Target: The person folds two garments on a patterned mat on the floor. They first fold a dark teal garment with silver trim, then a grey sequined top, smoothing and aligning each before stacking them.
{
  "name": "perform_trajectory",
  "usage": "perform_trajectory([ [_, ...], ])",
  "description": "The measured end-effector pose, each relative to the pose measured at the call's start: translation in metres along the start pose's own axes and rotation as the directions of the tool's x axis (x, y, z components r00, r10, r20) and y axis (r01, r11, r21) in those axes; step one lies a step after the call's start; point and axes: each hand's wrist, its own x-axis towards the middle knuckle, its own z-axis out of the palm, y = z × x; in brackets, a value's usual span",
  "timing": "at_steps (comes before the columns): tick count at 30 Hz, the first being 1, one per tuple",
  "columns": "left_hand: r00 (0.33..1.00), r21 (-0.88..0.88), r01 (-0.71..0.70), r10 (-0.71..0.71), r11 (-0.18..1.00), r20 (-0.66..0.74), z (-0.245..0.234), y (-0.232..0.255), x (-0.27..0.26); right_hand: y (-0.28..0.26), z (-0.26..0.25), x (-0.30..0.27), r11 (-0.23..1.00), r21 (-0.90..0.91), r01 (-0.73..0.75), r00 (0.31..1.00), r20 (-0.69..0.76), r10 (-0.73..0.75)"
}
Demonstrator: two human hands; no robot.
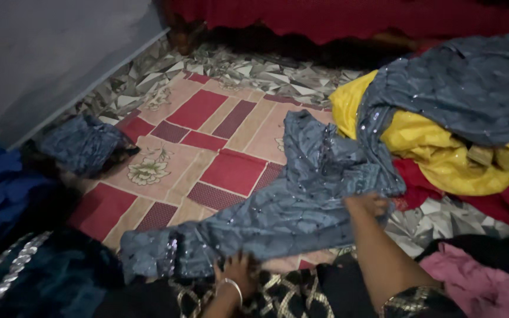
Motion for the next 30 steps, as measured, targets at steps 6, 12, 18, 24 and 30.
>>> perform_trajectory([
  [6,1.0,0.049,0.0,-0.001,0.999,0.015,0.011,0.0,-0.002,-0.009,-0.005,-0.002,0.994,0.043,-0.098,0.995,0.037,0.096],
  [12,1.0,-0.013,0.015,-0.015,1.0,-0.021,0.009,-0.003,0.001,-0.012,-0.001,-0.007,0.999,0.032,-0.013,0.999,0.047,0.011],
  [18,0.999,-0.003,-0.014,0.014,1.0,-0.038,0.012,-0.012,-0.01,0.004,-0.02,0.008,1.0,0.019,-0.019,1.0,0.002,0.019],
  [24,0.999,-0.093,-0.017,0.014,0.996,-0.039,0.021,-0.017,0.004,-0.03,-0.02,-0.027,0.917,-0.006,0.399,0.917,0.0,-0.399],
  [30,0.922,-0.795,-0.197,-0.167,0.574,-0.349,-0.006,-0.03,0.074,-0.065,-0.008,-0.204,0.356,0.215,0.909,0.319,0.191,-0.928],
])
